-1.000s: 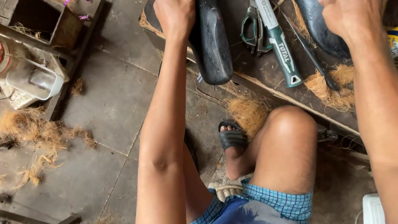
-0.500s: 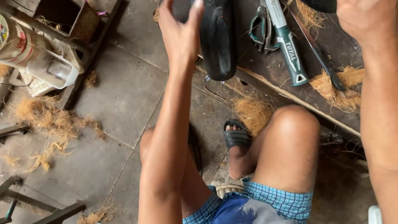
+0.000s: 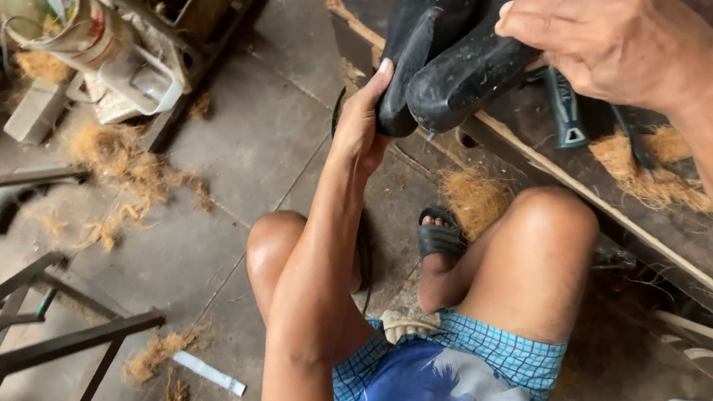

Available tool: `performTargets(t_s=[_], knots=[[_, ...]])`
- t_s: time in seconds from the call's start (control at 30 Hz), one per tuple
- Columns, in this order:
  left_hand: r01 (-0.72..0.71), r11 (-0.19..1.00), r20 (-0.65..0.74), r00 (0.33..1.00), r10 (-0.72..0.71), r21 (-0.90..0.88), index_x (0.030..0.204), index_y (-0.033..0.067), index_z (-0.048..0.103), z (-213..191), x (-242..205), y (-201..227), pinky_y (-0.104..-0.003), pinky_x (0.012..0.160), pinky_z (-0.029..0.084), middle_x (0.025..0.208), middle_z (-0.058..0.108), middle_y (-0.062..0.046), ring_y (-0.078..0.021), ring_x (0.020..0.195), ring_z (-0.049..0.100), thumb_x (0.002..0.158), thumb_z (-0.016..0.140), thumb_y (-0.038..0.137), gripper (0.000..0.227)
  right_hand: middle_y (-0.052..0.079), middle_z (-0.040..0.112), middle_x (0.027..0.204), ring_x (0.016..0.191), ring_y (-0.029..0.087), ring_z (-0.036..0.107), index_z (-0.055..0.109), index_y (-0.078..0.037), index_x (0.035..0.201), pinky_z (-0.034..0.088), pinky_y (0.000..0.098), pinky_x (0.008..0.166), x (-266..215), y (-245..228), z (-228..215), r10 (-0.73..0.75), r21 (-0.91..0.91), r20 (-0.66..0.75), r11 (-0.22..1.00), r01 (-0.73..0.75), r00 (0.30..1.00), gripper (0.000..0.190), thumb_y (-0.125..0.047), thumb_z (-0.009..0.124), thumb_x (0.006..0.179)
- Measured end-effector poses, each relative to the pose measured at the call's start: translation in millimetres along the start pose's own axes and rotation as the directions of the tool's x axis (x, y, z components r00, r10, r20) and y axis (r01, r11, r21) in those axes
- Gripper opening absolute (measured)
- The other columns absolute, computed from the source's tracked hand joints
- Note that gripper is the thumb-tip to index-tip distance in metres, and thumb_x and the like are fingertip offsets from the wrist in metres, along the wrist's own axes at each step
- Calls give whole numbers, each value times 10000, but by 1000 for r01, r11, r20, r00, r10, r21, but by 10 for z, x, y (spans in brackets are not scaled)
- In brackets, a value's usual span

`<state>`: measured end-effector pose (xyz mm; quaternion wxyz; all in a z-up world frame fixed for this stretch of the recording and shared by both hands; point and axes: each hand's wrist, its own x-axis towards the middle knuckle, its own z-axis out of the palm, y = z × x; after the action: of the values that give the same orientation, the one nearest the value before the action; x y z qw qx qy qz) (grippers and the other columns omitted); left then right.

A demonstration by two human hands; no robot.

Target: Drying a coconut fiber shoe with a hair dryer, inserting a shoe last, and trimming excess material with a knife.

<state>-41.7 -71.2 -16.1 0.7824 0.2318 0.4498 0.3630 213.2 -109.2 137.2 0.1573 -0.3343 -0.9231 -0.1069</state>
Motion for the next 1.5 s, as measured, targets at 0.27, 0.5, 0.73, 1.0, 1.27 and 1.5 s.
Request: performTargets(t_s=[0.27,0.5,0.73,1.0,1.27,1.5], knots=[[22,985,-130,990,-45,-172,910,152,646,-178,184,-142,-374,573,539,751,635,-18,-153,646,599,768,672,526,401,-34,696,1199,1146,185,614,691,-183,1149,519,326,1075,313,-3,332,-214,-251,150,936,247,965,252,-11,623,978],[48,980,-2,999,-50,-191,1038,197,573,33,25,-151,-483,673,576,871,655,-4,-140,772,618,766,681,477,404,342,504,1461,1329,469,508,415,21,1523,425,512,1126,-61,-35,851,239,387,154,878,-281,959,804,31,782,807],[-22,932,26,999,34,-361,1352,188,505,175,-30,-489,-642,758,568,1086,597,-103,-268,972,622,858,682,399,566,297,520,1278,1188,448,522,550,118,1280,425,529,1023,-242,-798,1008,722,470,-159,655,-592,673,443,-285,515,1099],[-67,912,116,985,124,-404,1303,199,524,124,-83,-492,-595,858,569,1097,571,-135,-276,979,610,925,719,270,431,367,304,1534,1406,528,324,319,83,1520,265,606,1168,-183,-1043,1036,841,567,91,396,-722,533,823,-75,742,832],[-1,912,242,964,110,-411,1369,139,464,117,-66,-810,-637,983,451,1283,491,-184,-380,1221,497,786,777,-32,683,209,470,1464,1262,262,469,485,55,1413,402,374,1079,-412,-843,1058,834,860,31,258,-440,550,769,43,629,657],[-203,940,437,844,310,-275,1124,23,673,194,-200,-798,-374,898,585,1063,731,-77,-193,977,694,758,852,82,412,243,399,1511,1463,342,378,414,31,1377,315,417,1246,-696,-826,912,772,876,12,299,-380,635,733,-16,555,659]])
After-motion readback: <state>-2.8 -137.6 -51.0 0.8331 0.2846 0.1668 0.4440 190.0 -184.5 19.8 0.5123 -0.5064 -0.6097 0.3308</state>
